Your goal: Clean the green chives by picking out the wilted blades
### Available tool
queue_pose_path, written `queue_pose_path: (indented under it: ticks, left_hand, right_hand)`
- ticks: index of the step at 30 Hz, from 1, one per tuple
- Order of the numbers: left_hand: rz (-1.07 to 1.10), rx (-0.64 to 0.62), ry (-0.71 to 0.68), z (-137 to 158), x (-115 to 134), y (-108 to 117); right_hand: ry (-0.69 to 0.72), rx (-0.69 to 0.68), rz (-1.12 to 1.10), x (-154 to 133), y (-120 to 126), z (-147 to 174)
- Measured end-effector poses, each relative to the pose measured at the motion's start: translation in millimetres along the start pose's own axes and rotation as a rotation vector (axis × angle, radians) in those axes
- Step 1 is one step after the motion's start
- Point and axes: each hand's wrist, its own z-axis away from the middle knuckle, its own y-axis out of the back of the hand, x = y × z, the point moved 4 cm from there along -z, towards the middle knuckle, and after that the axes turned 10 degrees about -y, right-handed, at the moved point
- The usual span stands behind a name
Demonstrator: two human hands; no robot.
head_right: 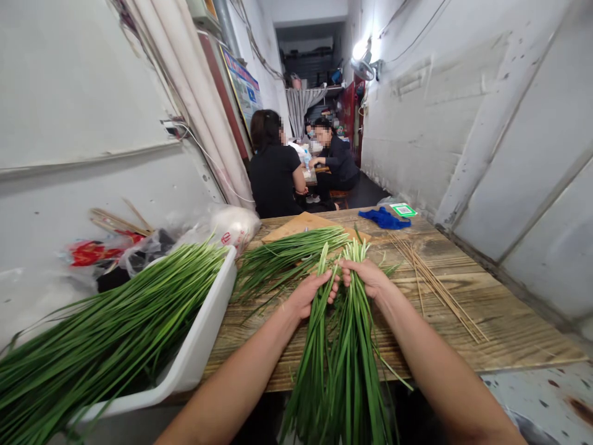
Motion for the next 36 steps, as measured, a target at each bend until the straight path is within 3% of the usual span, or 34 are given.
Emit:
queue_pose_path:
  ticks: [8, 19, 27, 36]
  left_hand:
    - [-0.073, 0.044, -0.078, 2, 2, -3]
    - [0.048, -0.083, 0.04, 1, -1, -2]
    - [0.014, 0.017, -0.047, 2, 4, -8]
    - [-0.063, -0.014, -0.099, 6, 9, -9]
  right_hand:
    - [0.001, -0.025, -0.007, 0, 0, -1]
    - [0.003, -0.085, 0.097, 1, -4, 2]
    - [0.016, -0.071, 0.092, 4, 4, -4]
    - [0.041, -0.096, 0.084, 2, 2, -2]
